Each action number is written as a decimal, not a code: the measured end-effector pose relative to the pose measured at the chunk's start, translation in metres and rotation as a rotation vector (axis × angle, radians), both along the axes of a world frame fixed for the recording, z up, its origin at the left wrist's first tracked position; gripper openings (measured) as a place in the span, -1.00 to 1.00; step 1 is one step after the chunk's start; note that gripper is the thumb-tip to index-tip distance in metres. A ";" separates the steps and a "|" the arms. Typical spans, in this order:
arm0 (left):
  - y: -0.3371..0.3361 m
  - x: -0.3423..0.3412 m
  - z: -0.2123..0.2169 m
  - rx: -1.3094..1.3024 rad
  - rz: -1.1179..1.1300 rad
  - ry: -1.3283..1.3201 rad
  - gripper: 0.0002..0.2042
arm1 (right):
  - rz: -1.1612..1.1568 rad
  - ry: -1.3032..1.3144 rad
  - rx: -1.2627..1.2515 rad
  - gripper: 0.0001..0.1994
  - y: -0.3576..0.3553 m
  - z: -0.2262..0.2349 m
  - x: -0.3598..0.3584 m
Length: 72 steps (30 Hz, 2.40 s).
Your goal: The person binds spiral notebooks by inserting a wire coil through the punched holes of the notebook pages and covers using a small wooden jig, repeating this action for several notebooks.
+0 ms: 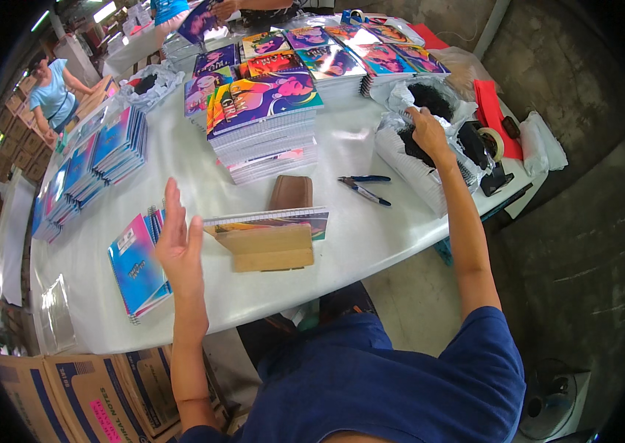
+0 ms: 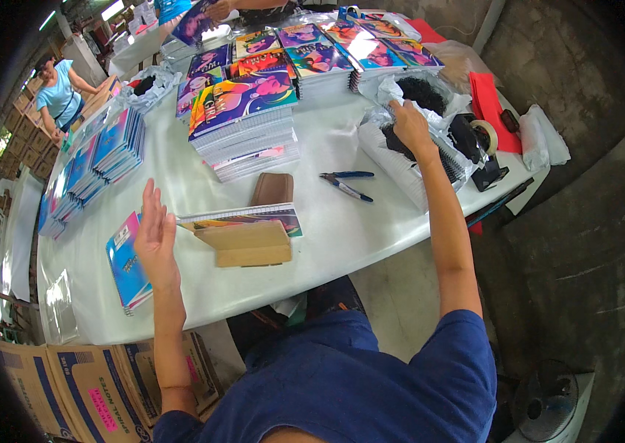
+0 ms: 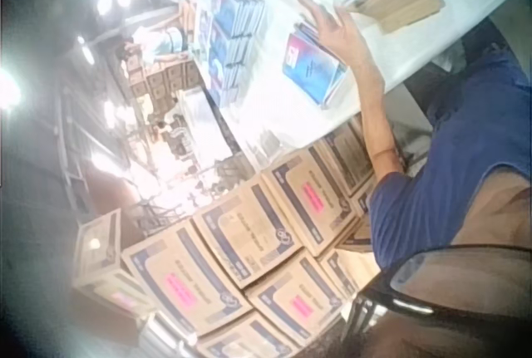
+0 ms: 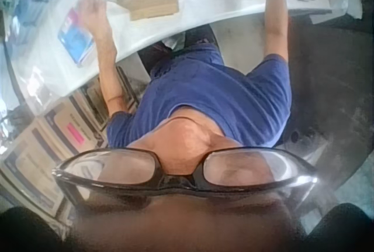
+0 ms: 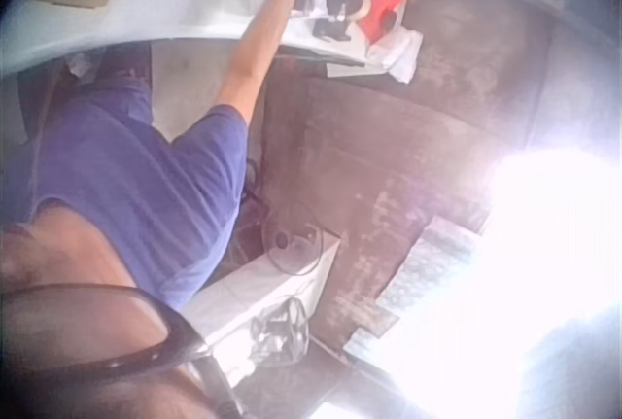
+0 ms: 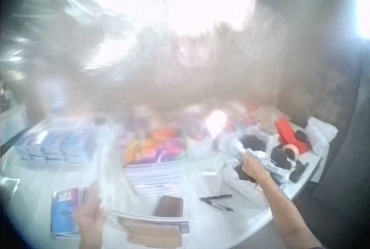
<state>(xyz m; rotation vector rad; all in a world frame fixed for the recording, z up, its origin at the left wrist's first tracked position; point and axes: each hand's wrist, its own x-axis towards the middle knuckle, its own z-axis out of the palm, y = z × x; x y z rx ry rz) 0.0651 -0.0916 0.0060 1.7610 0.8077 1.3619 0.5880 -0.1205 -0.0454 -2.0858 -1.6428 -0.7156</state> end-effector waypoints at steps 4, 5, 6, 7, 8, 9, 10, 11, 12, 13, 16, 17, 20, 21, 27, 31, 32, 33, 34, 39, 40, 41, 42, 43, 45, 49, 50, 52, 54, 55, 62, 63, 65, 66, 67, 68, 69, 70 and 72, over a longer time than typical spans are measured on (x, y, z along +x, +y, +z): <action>-0.009 0.041 0.019 0.347 -0.066 0.405 -0.37 | 0.109 0.004 0.021 -0.88 -0.018 0.044 -0.058; -0.016 0.053 0.025 0.433 -0.042 0.564 -0.34 | 0.188 0.066 0.030 -0.88 -0.021 0.055 -0.082; -0.022 0.065 0.028 0.512 -0.023 0.727 -0.31 | 0.267 0.133 0.033 -0.87 -0.028 0.063 -0.109; -0.025 0.075 0.025 0.538 -0.029 0.771 -0.32 | 0.342 0.199 0.037 -0.86 -0.036 0.067 -0.136; -0.026 0.084 0.019 0.567 -0.032 0.814 -0.33 | 0.460 0.339 0.017 -0.85 -0.044 0.068 -0.162; -0.024 0.091 0.014 0.600 -0.049 0.852 -0.34 | 0.562 0.478 -0.003 -0.84 -0.055 0.066 -0.184; -0.021 0.092 0.009 0.610 -0.075 0.916 -0.37 | 0.603 0.605 -0.050 -0.83 -0.066 0.065 -0.201; -0.019 0.094 0.006 0.621 -0.100 0.979 -0.40 | 0.644 0.731 -0.096 -0.82 -0.073 0.063 -0.213; -0.018 0.096 0.003 0.636 -0.133 1.040 -0.44 | 0.628 0.812 -0.122 -0.83 -0.077 0.060 -0.219; -0.017 0.098 0.001 0.566 -0.161 1.017 -0.46 | 0.613 0.894 -0.149 -0.84 -0.081 0.057 -0.223; -0.018 0.100 -0.002 0.457 -0.197 0.969 -0.53 | 0.637 0.993 -0.184 -0.85 -0.080 0.051 -0.225; -0.017 0.100 -0.002 0.489 -0.176 0.964 -0.53 | 0.659 0.996 -0.188 -0.86 -0.079 0.051 -0.225; -0.016 0.099 -0.001 0.496 -0.174 0.961 -0.55 | 0.733 1.044 -0.191 -0.88 -0.079 0.052 -0.222; -0.017 0.098 -0.001 0.482 -0.182 0.962 -0.55 | 0.707 1.042 -0.308 -0.87 -0.080 0.054 -0.221; -0.021 0.099 0.004 0.442 -0.173 0.972 -0.56 | 0.760 0.669 -0.193 -0.84 -0.083 0.059 -0.230; -0.023 0.098 0.002 0.452 -0.184 0.953 -0.55 | 0.641 0.629 -0.262 -0.86 -0.090 0.062 -0.237; -0.024 0.098 -0.001 0.485 -0.165 0.953 -0.55 | 0.621 0.625 -0.222 -0.87 -0.091 0.066 -0.243; -0.025 0.099 -0.003 0.518 -0.146 0.952 -0.54 | 0.601 0.621 -0.181 -0.88 -0.092 0.067 -0.246; -0.026 0.101 -0.005 0.532 -0.163 0.907 -0.54 | 0.622 0.533 -0.183 -0.90 -0.092 0.067 -0.247; -0.033 0.103 -0.010 0.610 -0.233 0.816 -0.50 | 0.762 0.391 -0.394 -0.90 -0.086 0.064 -0.237; -0.035 0.102 -0.010 0.610 -0.240 0.896 -0.49 | 0.756 0.658 -0.589 -0.89 -0.080 0.069 -0.231; -0.036 0.100 -0.008 0.613 -0.233 0.982 -0.48 | 0.750 0.914 -0.785 -0.87 -0.069 0.077 -0.224; -0.036 0.098 -0.005 0.616 -0.222 1.070 -0.46 | 0.729 1.160 -0.985 -0.85 -0.059 0.085 -0.217; -0.034 0.098 -0.004 0.587 -0.258 1.106 -0.44 | 0.746 1.056 -0.916 -0.84 -0.050 0.077 -0.207; -0.029 0.103 -0.013 0.630 -0.204 1.052 -0.42 | 0.795 0.846 -0.755 -0.84 -0.017 0.040 -0.183; -0.034 0.112 -0.011 0.778 -0.189 0.874 -0.42 | 1.215 0.247 -0.299 -0.77 0.025 -0.031 -0.181; -0.036 0.112 -0.011 0.725 -0.256 0.954 -0.42 | 1.107 0.196 -0.462 -0.73 0.031 -0.045 -0.189; -0.032 0.112 -0.007 0.577 -0.364 1.080 -0.42 | 0.959 0.276 -0.534 -0.69 0.033 -0.050 -0.208; -0.032 0.111 0.002 0.397 -0.457 1.160 -0.42 | 0.817 0.316 -0.598 -0.67 0.022 -0.024 -0.222; -0.032 0.109 0.001 0.530 -0.348 1.057 -0.40 | 0.829 0.309 -0.593 -0.67 0.022 -0.023 -0.223; -0.031 0.114 -0.029 0.702 -0.137 0.840 -0.17 | 0.684 0.767 -0.672 -0.57 0.011 0.007 -0.160; -0.032 0.114 -0.026 0.698 -0.046 0.798 -0.12 | 0.633 0.854 -0.678 -0.54 0.009 0.000 -0.146; -0.027 0.098 -0.018 0.593 0.062 0.866 -0.06 | 0.775 1.089 -0.611 -0.50 -0.015 0.046 -0.154; -0.024 0.096 -0.015 0.554 0.090 0.890 -0.03 | 0.864 1.080 -0.658 -0.50 -0.023 0.047 -0.151; -0.020 0.096 -0.013 0.562 0.052 0.878 -0.02 | 0.954 1.069 -0.705 -0.50 -0.029 0.046 -0.146; -0.017 0.100 -0.014 0.564 0.000 0.867 0.00 | 1.032 1.065 -0.755 -0.49 -0.037 0.045 -0.142; -0.016 0.097 -0.016 0.558 -0.039 0.872 0.01 | 0.994 1.004 -0.789 -0.50 -0.034 0.051 -0.155; -0.018 0.094 -0.018 0.529 -0.038 0.901 0.01 | 0.956 0.942 -0.821 -0.50 -0.028 0.059 -0.172; -0.019 0.096 -0.014 0.497 -0.034 0.913 0.00 | 0.957 1.123 -0.825 -0.48 -0.030 0.065 -0.171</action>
